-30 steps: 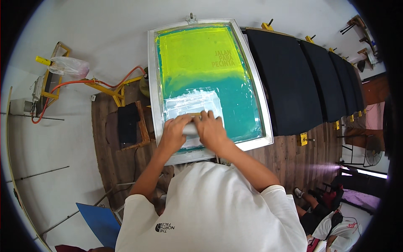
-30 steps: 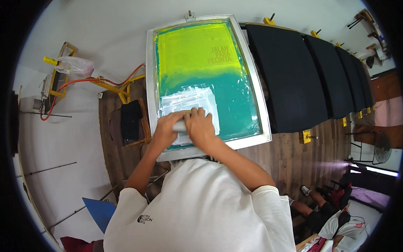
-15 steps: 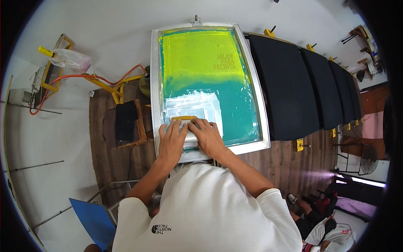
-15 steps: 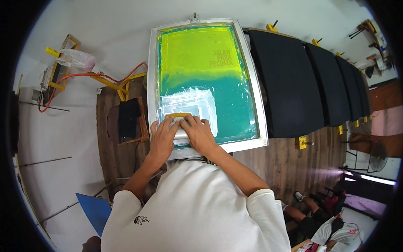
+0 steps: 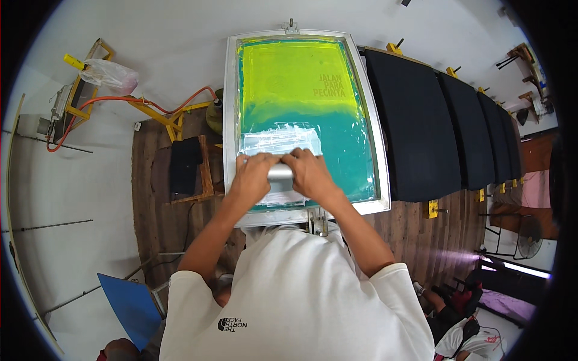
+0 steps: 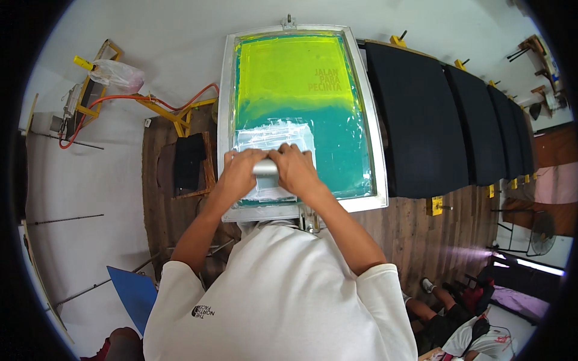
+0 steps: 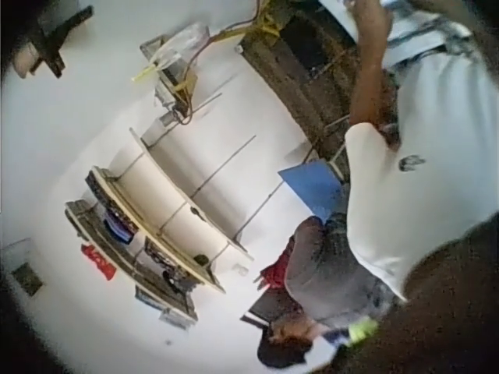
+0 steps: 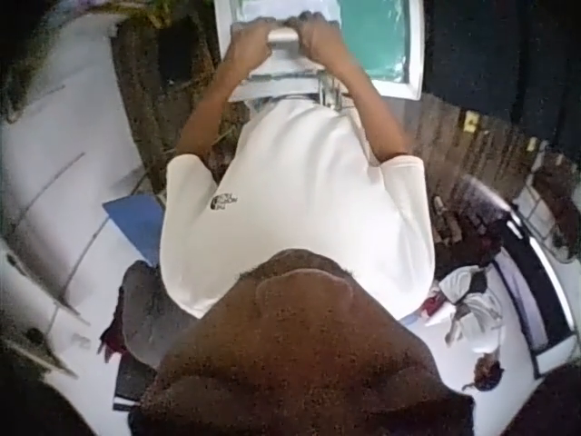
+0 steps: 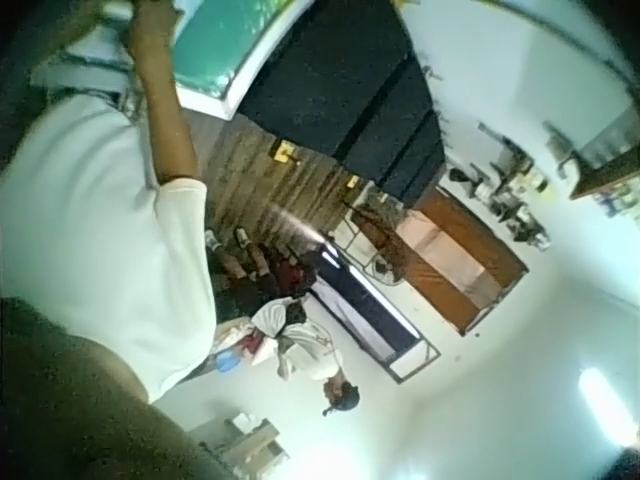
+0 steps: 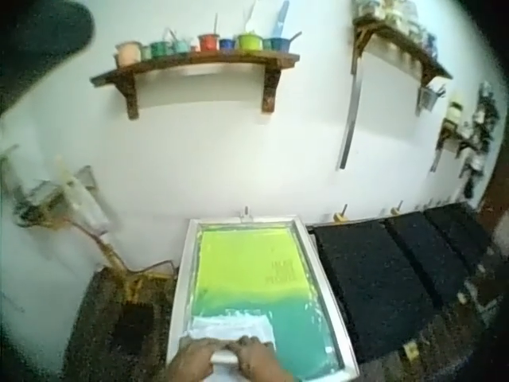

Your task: Manually applying ink to a garment using a screen printing frame and squeegee.

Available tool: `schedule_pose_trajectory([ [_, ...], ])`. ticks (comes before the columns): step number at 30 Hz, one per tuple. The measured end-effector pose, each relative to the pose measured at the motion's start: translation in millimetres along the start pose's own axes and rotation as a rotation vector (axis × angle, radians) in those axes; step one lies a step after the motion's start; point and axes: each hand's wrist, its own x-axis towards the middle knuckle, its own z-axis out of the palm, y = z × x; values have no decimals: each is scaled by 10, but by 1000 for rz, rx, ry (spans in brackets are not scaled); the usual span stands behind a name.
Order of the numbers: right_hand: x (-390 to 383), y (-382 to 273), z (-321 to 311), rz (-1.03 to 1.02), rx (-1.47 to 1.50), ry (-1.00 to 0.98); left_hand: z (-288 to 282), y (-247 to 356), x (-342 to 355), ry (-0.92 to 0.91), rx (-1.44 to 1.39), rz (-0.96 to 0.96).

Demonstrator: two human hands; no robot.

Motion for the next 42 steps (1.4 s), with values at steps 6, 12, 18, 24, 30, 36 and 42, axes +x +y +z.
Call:
schedule_pose_trajectory([
  [6,84,0,44,46,-25,-139,80,-195,-2,-58,-68,-50],
  [12,-490,-177,92,19,21,-138,147,114,-517,-121,-68,-26],
  [18,-152,-115,-90,4,-22,-150,-4,37,-254,-123,-163,-51],
  [24,196,58,-39,8,-81,-73,56,-133,88,1,-55,-31],
  [30,-479,-162,134,-35,-3,-58,365,48,-578,64,63,90],
  [36,-323,-224,-99,-6,-16,-252,-16,125,-462,-148,-137,2],
  [42,449,-145,-130,-25,-79,-219,-164,-288,31,18,-73,-6],
])
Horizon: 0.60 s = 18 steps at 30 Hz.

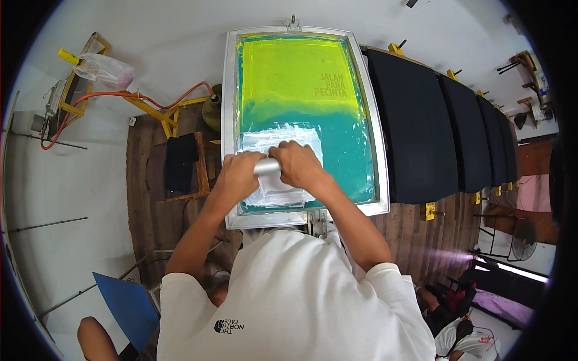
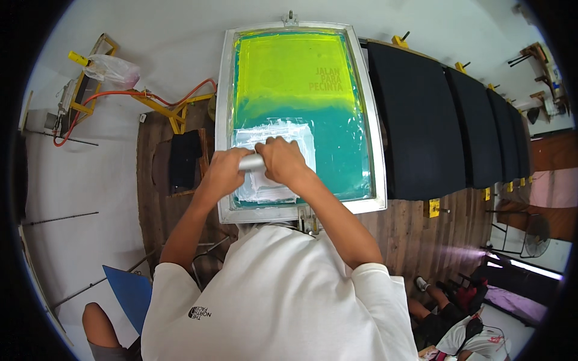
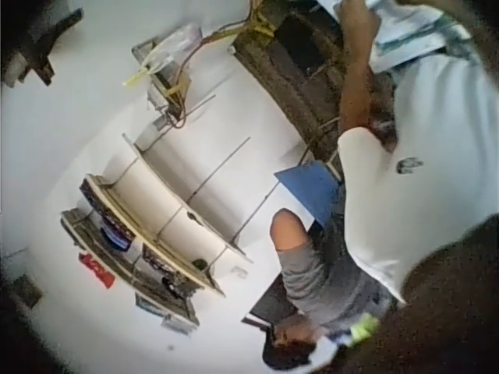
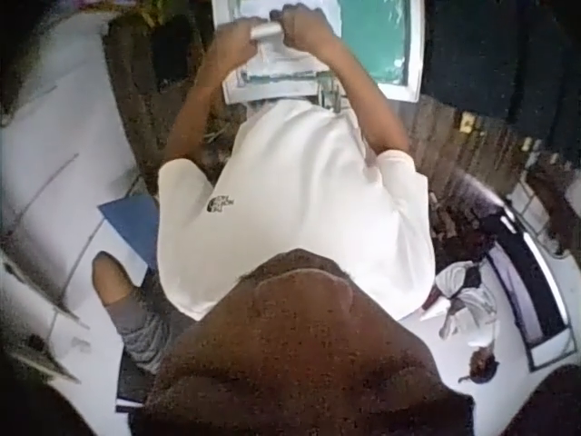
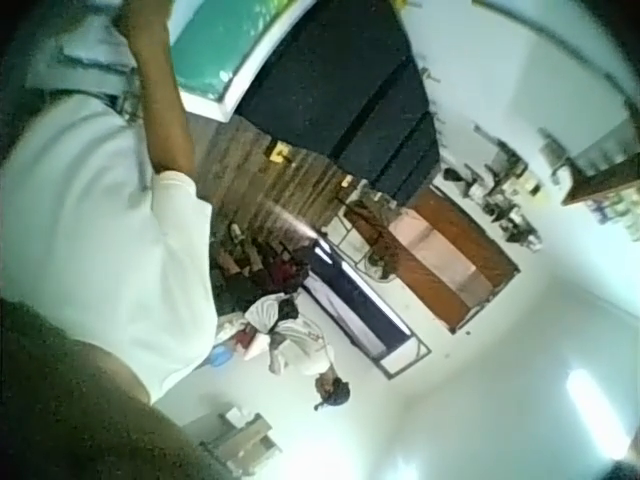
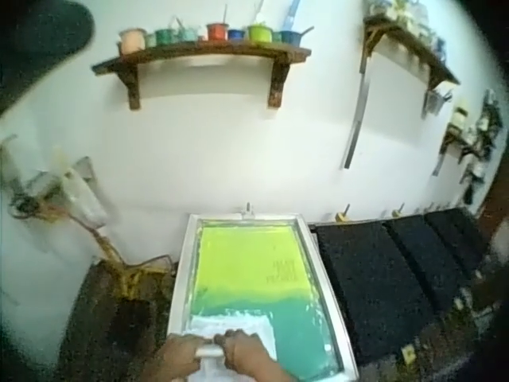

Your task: Manually applying ink to a garment using a screen printing frame and squeegee.

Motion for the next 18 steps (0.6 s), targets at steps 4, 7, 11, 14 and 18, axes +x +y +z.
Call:
schedule_pose_trajectory([
  [4,23,8,70,-41,-29,27,99,-78,-83,-16,80,3],
  [7,-121,14,126,-99,-47,-28,162,166,-299,-116,171,-80],
  [11,-369,-8,93,-161,-98,-114,201,453,-517,-228,151,-131],
  [14,-447,31,-7,-155,-62,-210,193,514,-508,-288,73,-144],
  [18,-402,240,-147,-74,-53,-83,227,417,-166,-109,75,53],
])
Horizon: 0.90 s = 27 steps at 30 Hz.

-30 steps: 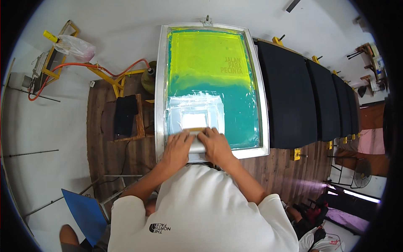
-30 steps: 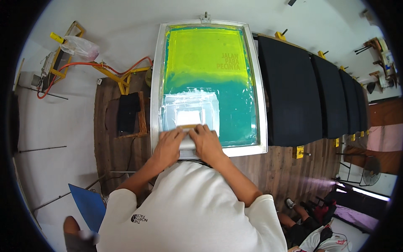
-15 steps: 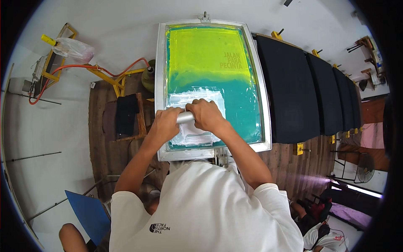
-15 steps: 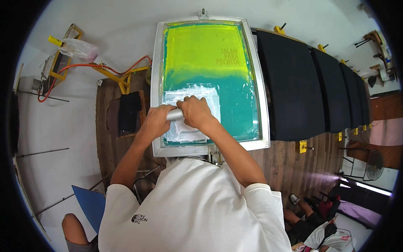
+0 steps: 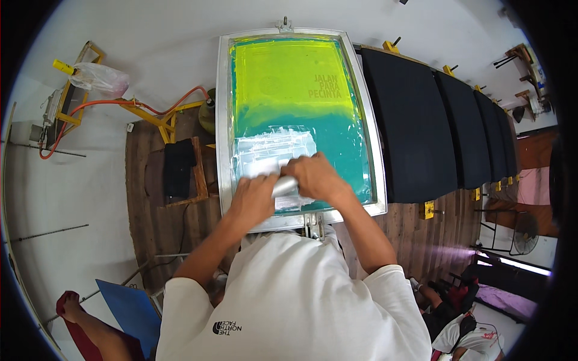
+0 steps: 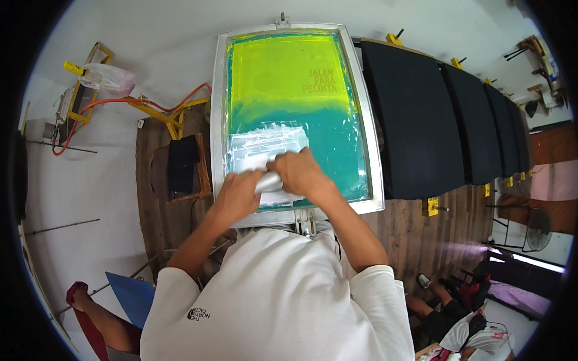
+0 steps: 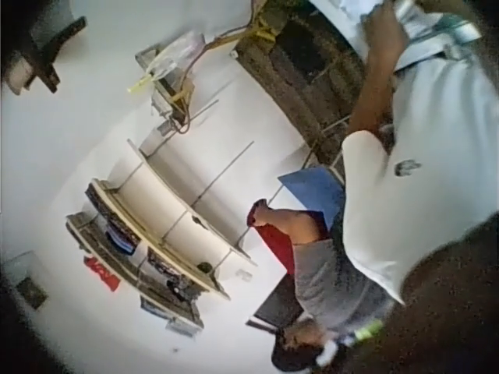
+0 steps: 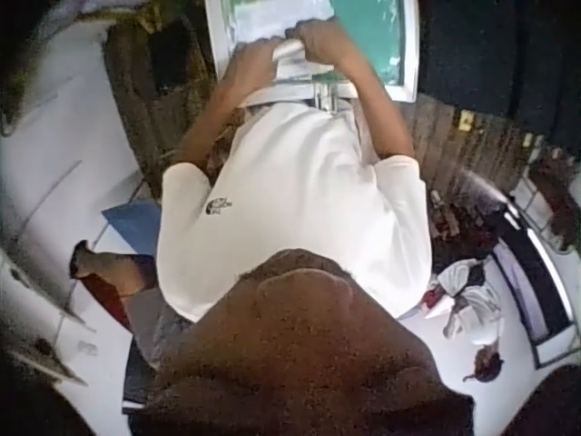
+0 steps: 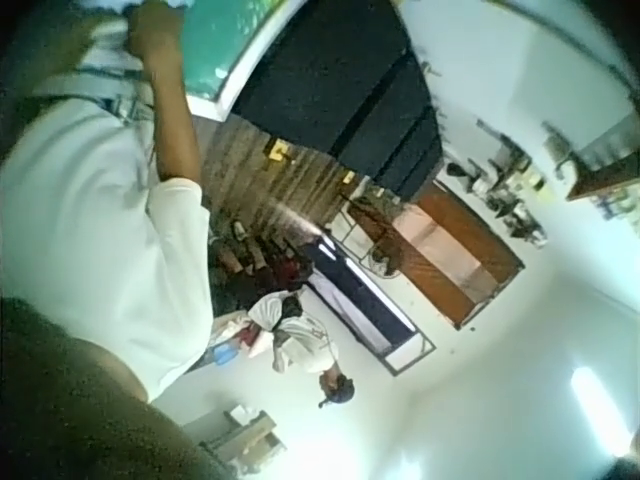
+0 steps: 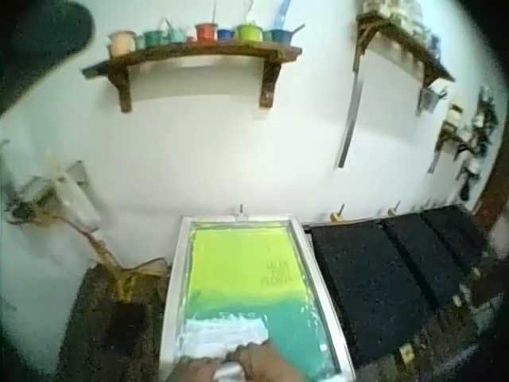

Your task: Manually applying ink to a garment using a screen printing frame and squeegee.

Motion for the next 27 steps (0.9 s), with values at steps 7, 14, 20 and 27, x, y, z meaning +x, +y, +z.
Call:
schedule_pose_trajectory([
  [7,100,326,77,108,167,181,-52,-205,662,-30,7,89],
  [14,-336,-121,367,112,180,137,-23,-18,60,-193,-3,66],
  [20,-105,-122,126,74,225,45,-266,-69,130,-204,-87,-34],
  [27,249,-105,271,55,120,226,-48,-372,167,134,-119,9],
])
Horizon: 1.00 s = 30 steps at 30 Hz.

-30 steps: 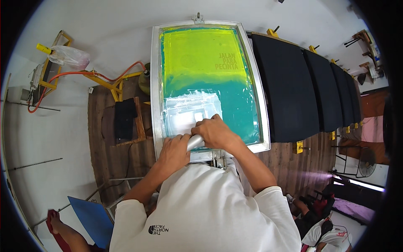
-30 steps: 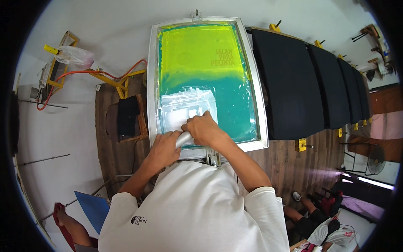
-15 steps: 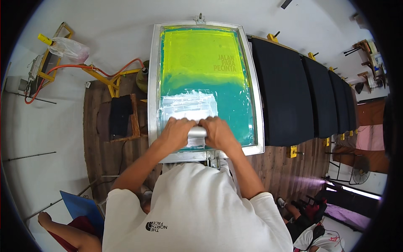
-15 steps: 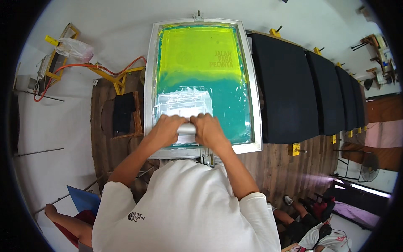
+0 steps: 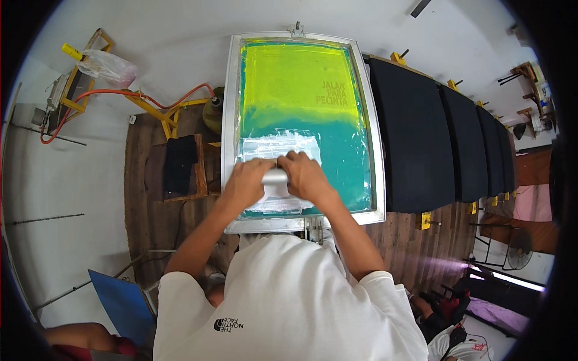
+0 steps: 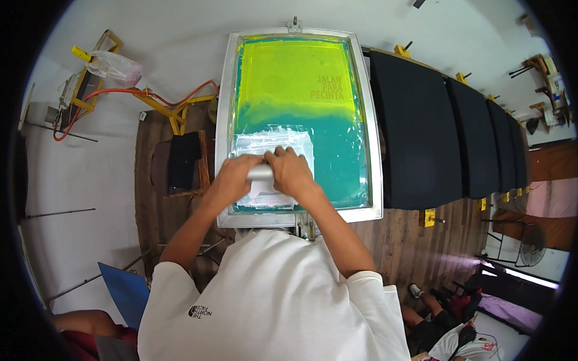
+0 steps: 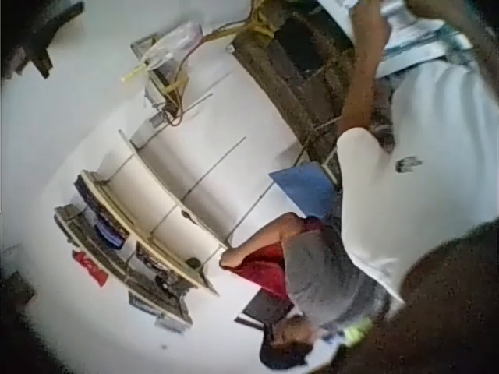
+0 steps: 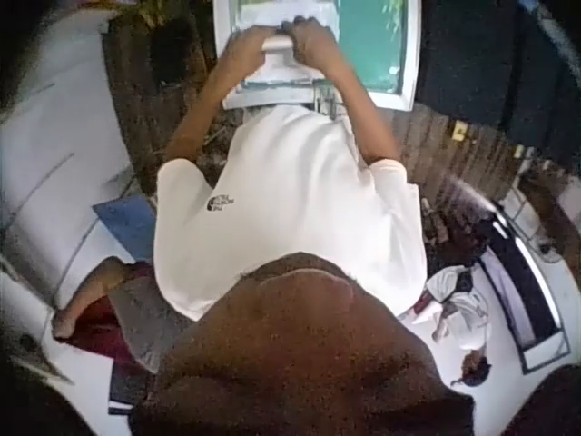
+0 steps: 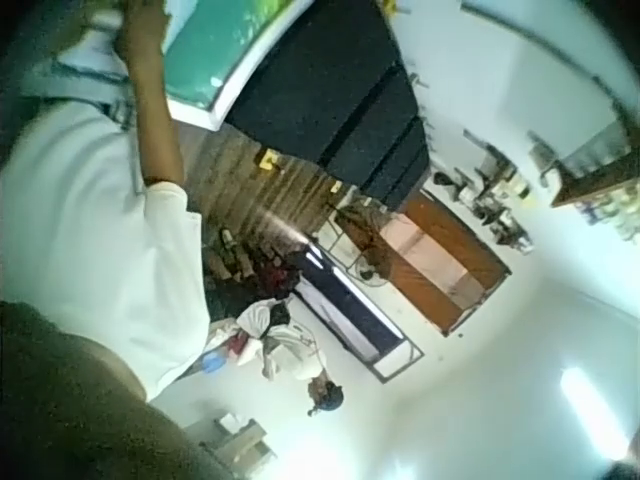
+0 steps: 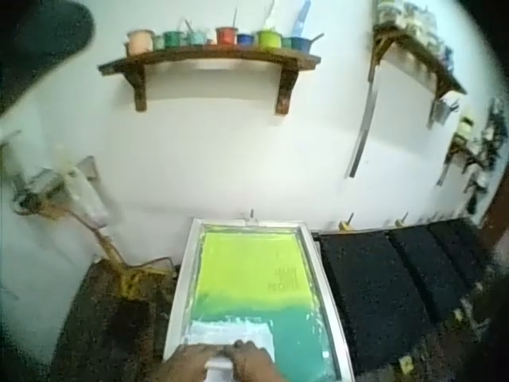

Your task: Manually applying ink to a garment using a screen printing frame and squeegee.

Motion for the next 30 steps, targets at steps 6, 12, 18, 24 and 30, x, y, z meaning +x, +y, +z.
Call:
schedule_pose_trajectory([
  [6,-790,-253,231,20,53,-41,296,323,-742,-46,177,56],
  [12,-392,-150,-146,45,-5,-85,-47,323,-230,-157,19,-45],
  [18,-30,116,-29,63,-5,62,66,100,133,56,41,-9],
  [24,-636,-140,156,32,72,-11,318,323,-535,-39,148,-38],
  [30,-618,-237,-62,11,48,-121,1,488,-482,-247,22,-143],
])
